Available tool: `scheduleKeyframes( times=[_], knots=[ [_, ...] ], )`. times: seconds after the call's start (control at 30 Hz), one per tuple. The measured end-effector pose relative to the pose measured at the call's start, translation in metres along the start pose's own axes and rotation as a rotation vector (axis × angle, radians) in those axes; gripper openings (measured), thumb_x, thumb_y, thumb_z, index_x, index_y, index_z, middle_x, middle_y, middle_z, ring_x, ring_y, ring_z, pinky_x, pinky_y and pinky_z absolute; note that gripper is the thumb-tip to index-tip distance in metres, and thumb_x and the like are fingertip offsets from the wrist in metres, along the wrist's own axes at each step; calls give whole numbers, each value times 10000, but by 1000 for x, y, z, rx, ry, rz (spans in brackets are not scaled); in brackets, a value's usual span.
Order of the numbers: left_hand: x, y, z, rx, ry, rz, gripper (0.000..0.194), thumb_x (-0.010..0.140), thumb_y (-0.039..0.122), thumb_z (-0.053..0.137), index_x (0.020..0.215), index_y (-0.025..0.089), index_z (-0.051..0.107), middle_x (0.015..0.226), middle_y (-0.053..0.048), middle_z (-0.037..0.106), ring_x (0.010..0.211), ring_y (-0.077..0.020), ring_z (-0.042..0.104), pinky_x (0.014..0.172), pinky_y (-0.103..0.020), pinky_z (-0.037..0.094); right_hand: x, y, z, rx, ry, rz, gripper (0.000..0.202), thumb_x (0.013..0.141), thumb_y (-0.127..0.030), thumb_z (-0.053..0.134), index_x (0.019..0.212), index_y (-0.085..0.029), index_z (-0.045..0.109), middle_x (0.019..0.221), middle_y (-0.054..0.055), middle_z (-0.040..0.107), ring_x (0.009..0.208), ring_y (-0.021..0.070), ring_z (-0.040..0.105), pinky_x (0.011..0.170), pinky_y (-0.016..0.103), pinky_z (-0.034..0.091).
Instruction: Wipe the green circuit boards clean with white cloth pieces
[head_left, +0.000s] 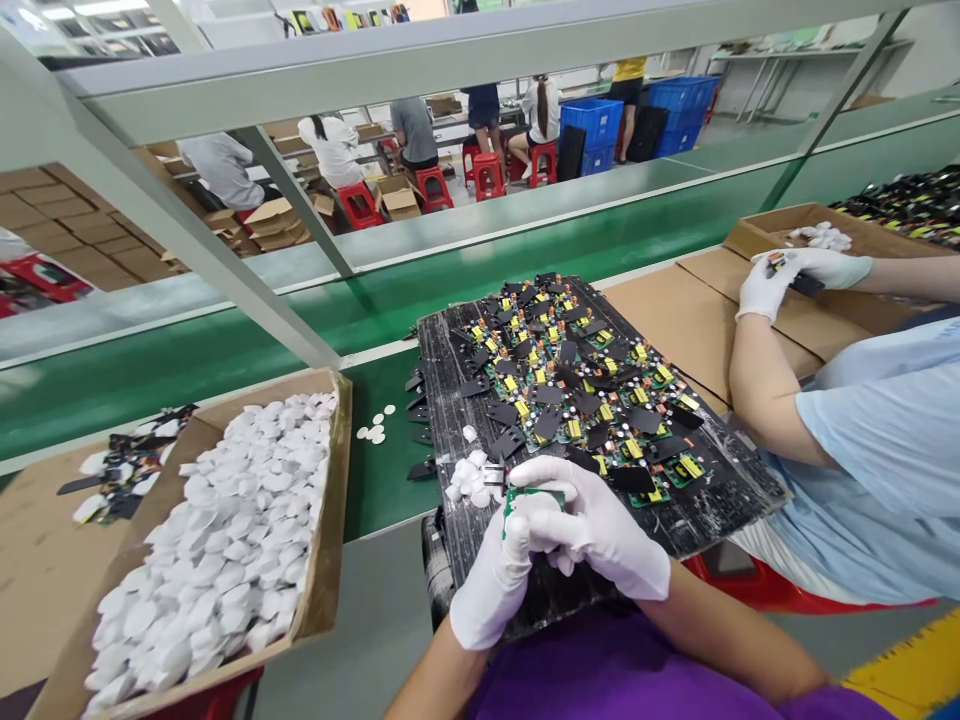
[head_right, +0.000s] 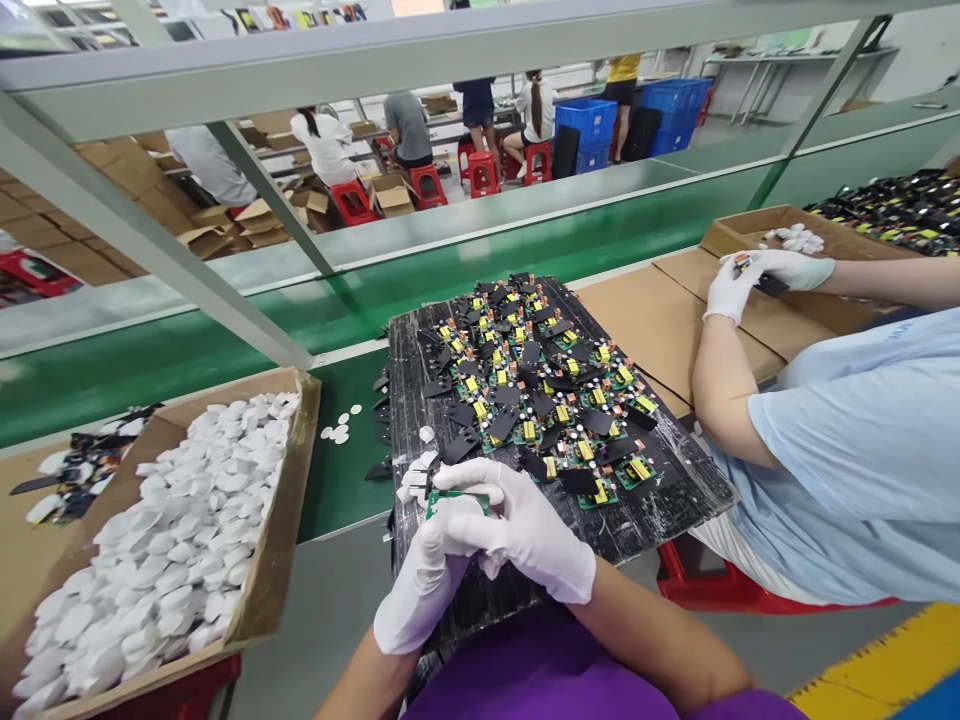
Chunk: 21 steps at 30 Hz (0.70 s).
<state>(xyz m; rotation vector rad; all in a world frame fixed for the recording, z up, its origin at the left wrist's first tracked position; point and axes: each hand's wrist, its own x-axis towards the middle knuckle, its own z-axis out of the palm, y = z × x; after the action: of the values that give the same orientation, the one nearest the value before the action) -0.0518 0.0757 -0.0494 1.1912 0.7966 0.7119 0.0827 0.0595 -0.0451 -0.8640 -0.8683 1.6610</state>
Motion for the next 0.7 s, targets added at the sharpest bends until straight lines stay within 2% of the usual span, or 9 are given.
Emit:
scheduleKeyframes(
  times=[0.1, 0.2, 0.3, 0.33, 0.4, 0.47, 0.57, 0.63, 0.7],
  knots=[
    [0, -1, 2, 5, -63, 116, 731, 816, 832, 367, 721, 176, 676, 657, -58, 585, 640, -191, 535, 633, -341, 451, 0, 4, -1, -15, 57, -46, 354, 752, -384, 771, 1047, -190, 738, 644, -35, 641, 317, 24, 435, 313, 129, 341],
    [-1, 4, 3, 35, -102, 176, 712, 848, 791, 377, 749, 165, 701, 645, -39, 551, 617, -172, 514, 636, -328, 445, -1, 6, -5, -68, 47, -131, 330, 776, -428, 736, 1023, -211, 767, 877, 36, 743, 348, 35, 497, 320, 150, 373],
    [-6, 10, 3, 46, -182, 129, 721, 808, 812, 429, 798, 151, 714, 669, -44, 555, 657, -188, 520, 667, -332, 449, -3, 4, -9, -214, 11, -295, 348, 763, -506, 747, 965, -226, 789, 1060, 73, 749, 718, 167, 722, 557, 247, 585],
    [-8, 10, 4, 40, -212, 101, 716, 792, 819, 450, 797, 150, 706, 687, -50, 562, 676, -193, 518, 672, -331, 444, -4, 4, -10, -262, 19, -336, 335, 780, -515, 740, 946, -229, 792, 1044, 74, 754, 827, 196, 735, 653, 280, 612],
    [-11, 9, 4, 19, -250, 66, 694, 766, 822, 495, 810, 155, 679, 729, -54, 565, 696, -192, 498, 678, -328, 423, -6, 5, -10, -339, 65, -364, 290, 841, -499, 704, 922, -234, 789, 980, 72, 762, 871, 207, 740, 738, 314, 622],
    [-14, 8, 4, 28, -240, 44, 625, 763, 781, 564, 832, 165, 649, 767, -50, 561, 725, -192, 491, 700, -330, 407, -8, 4, -11, -407, 83, -370, 257, 897, -465, 661, 905, -240, 783, 954, 66, 766, 855, 200, 744, 760, 321, 623],
    [-21, 10, -6, 66, -217, -18, 527, 791, 700, 606, 804, 173, 607, 761, -42, 557, 722, -192, 497, 688, -332, 391, -8, -6, -16, -505, -84, -425, 306, 950, -480, 587, 1040, -247, 765, 1048, 69, 766, 998, 211, 729, 887, 343, 596],
    [-29, 15, -18, 105, -160, -46, 485, 810, 664, 604, 793, 179, 598, 743, -38, 560, 704, -189, 499, 680, -332, 389, -5, -18, -23, -589, -175, -425, 384, 966, -503, 551, 1201, -240, 704, 1099, 79, 755, 1011, 206, 724, 895, 343, 589],
    [-36, 21, -35, 176, -46, -27, 454, 830, 635, 588, 778, 184, 603, 726, -32, 564, 689, -184, 498, 687, -330, 391, 2, -30, -29, -744, -153, -395, 399, 965, -466, 567, 1277, -232, 652, 1100, 78, 750, 963, 193, 728, 870, 338, 590]
  ],
)
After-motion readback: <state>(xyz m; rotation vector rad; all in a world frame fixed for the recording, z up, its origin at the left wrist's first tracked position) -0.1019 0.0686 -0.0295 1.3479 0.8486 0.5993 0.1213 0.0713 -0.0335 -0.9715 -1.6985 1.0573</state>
